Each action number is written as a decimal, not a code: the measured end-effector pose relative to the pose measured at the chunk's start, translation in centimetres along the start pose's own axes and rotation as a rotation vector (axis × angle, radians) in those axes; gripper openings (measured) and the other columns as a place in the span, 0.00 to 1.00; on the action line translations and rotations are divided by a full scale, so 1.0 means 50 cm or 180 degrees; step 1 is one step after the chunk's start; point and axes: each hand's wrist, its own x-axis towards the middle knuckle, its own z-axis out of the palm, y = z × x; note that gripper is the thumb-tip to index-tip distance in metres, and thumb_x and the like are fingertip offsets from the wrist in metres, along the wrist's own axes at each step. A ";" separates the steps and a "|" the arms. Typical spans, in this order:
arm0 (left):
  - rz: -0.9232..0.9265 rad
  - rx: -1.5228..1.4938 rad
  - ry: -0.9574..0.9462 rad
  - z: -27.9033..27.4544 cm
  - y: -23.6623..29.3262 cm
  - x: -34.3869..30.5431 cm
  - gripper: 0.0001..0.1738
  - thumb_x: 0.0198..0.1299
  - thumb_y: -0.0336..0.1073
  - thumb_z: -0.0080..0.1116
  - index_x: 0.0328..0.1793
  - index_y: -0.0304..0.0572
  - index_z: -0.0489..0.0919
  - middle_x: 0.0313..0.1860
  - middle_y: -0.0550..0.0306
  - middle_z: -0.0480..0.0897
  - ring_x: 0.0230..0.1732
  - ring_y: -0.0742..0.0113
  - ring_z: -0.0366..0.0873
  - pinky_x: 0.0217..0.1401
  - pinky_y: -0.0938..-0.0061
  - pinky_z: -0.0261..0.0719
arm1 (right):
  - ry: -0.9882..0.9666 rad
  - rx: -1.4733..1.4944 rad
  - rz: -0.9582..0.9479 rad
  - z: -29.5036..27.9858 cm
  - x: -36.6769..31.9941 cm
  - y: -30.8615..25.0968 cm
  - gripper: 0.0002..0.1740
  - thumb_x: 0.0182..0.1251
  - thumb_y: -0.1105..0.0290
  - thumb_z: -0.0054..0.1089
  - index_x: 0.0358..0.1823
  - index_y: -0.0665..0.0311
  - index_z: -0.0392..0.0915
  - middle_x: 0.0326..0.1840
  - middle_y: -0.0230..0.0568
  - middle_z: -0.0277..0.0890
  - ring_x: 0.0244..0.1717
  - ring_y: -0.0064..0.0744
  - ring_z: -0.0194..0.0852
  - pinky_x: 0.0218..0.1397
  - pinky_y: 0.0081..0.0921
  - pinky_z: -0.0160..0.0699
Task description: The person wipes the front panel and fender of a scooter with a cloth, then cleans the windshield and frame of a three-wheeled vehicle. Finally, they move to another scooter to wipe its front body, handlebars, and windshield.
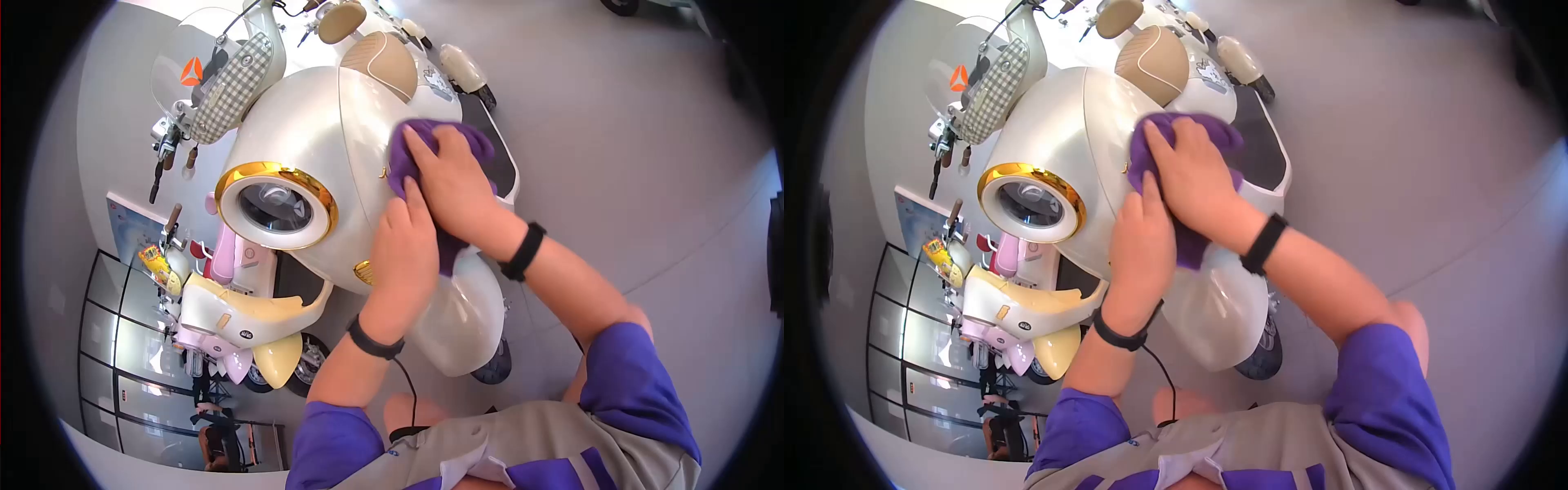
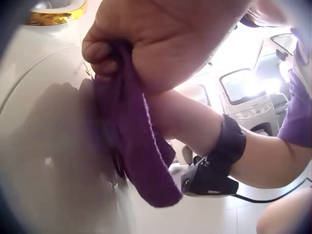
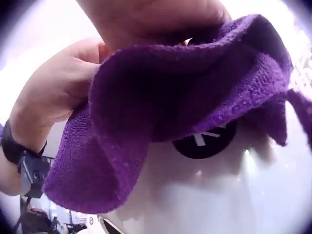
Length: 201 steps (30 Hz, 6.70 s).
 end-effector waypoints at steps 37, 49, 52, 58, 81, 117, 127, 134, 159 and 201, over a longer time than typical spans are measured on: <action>0.0770 -0.0747 -0.1166 0.075 0.064 -0.139 0.23 0.58 0.26 0.55 0.62 0.37 0.79 0.34 0.51 0.78 0.38 0.52 0.80 0.39 0.62 0.80 | 0.0655 0.0783 0.2255 0.090 -0.311 0.129 0.23 0.68 0.70 0.51 0.64 0.66 0.73 0.54 0.53 0.67 0.53 0.55 0.72 0.59 0.40 0.74; -0.0633 -0.1852 -0.0204 0.003 -0.100 -0.177 0.10 0.60 0.22 0.59 0.47 0.36 0.83 0.37 0.46 0.85 0.35 0.49 0.83 0.39 0.64 0.80 | -0.0619 0.0585 -0.0200 -0.026 -0.209 -0.003 0.34 0.59 0.83 0.59 0.67 0.49 0.75 0.55 0.49 0.68 0.53 0.49 0.72 0.53 0.35 0.78; -0.0894 -0.1710 0.0547 0.020 -0.144 -0.193 0.08 0.61 0.23 0.60 0.45 0.36 0.83 0.37 0.47 0.85 0.35 0.50 0.83 0.39 0.65 0.79 | -0.0565 0.0447 -0.0370 -0.029 -0.122 -0.039 0.33 0.57 0.82 0.62 0.67 0.55 0.75 0.53 0.48 0.67 0.50 0.48 0.72 0.52 0.35 0.77; -0.1231 -0.1755 0.1498 0.073 -0.201 -0.218 0.10 0.60 0.22 0.59 0.48 0.35 0.78 0.35 0.44 0.82 0.38 0.44 0.81 0.40 0.56 0.78 | -0.0988 -0.0591 -0.1239 0.021 -0.078 -0.154 0.30 0.60 0.80 0.57 0.66 0.56 0.77 0.51 0.46 0.68 0.49 0.47 0.72 0.50 0.36 0.78; -0.1801 -0.2524 0.1079 0.245 -0.251 -0.448 0.10 0.59 0.26 0.51 0.47 0.32 0.74 0.36 0.41 0.80 0.39 0.44 0.79 0.40 0.56 0.79 | -0.2153 -0.1033 -0.1943 0.142 -0.194 -0.236 0.22 0.50 0.81 0.64 0.47 0.50 0.86 0.45 0.38 0.66 0.41 0.40 0.74 0.39 0.32 0.80; -0.1790 -0.3798 -0.1124 0.040 -0.106 -0.505 0.12 0.57 0.27 0.62 0.48 0.39 0.79 0.42 0.48 0.82 0.45 0.46 0.80 0.49 0.62 0.78 | -0.2925 0.0881 0.0072 -0.026 -0.334 -0.054 0.24 0.54 0.80 0.69 0.55 0.60 0.81 0.49 0.44 0.69 0.41 0.43 0.72 0.44 0.32 0.76; -0.2544 -0.2873 -0.0064 0.172 -0.106 -0.546 0.10 0.59 0.27 0.57 0.47 0.37 0.78 0.43 0.43 0.82 0.44 0.41 0.80 0.48 0.58 0.78 | -0.2724 0.0143 -0.0940 0.023 -0.365 -0.120 0.30 0.55 0.67 0.73 0.62 0.57 0.77 0.73 0.57 0.60 0.74 0.64 0.57 0.73 0.51 0.61; -0.1299 -0.3888 -0.1332 0.146 -0.099 -0.621 0.08 0.56 0.28 0.56 0.42 0.36 0.78 0.40 0.42 0.81 0.44 0.40 0.79 0.47 0.53 0.77 | -0.3692 0.0004 -0.1720 -0.014 -0.383 -0.162 0.19 0.57 0.71 0.69 0.51 0.63 0.77 0.77 0.56 0.60 0.77 0.60 0.57 0.74 0.47 0.65; -0.0397 -0.2194 0.0227 0.099 0.043 -0.534 0.24 0.54 0.32 0.63 0.57 0.30 0.76 0.48 0.48 0.74 0.43 0.55 0.75 0.43 0.65 0.75 | -0.2060 0.0423 -0.0920 -0.035 -0.479 -0.069 0.17 0.45 0.78 0.65 0.41 0.63 0.76 0.44 0.45 0.68 0.43 0.51 0.69 0.45 0.40 0.75; -0.0191 -0.1643 -0.1086 0.096 0.246 -0.436 0.29 0.46 0.22 0.62 0.60 0.35 0.80 0.37 0.48 0.75 0.39 0.50 0.74 0.43 0.58 0.74 | -0.3075 0.0455 0.0647 0.022 -0.575 0.144 0.47 0.54 0.78 0.66 0.75 0.75 0.51 0.63 0.61 0.66 0.61 0.56 0.72 0.60 0.41 0.80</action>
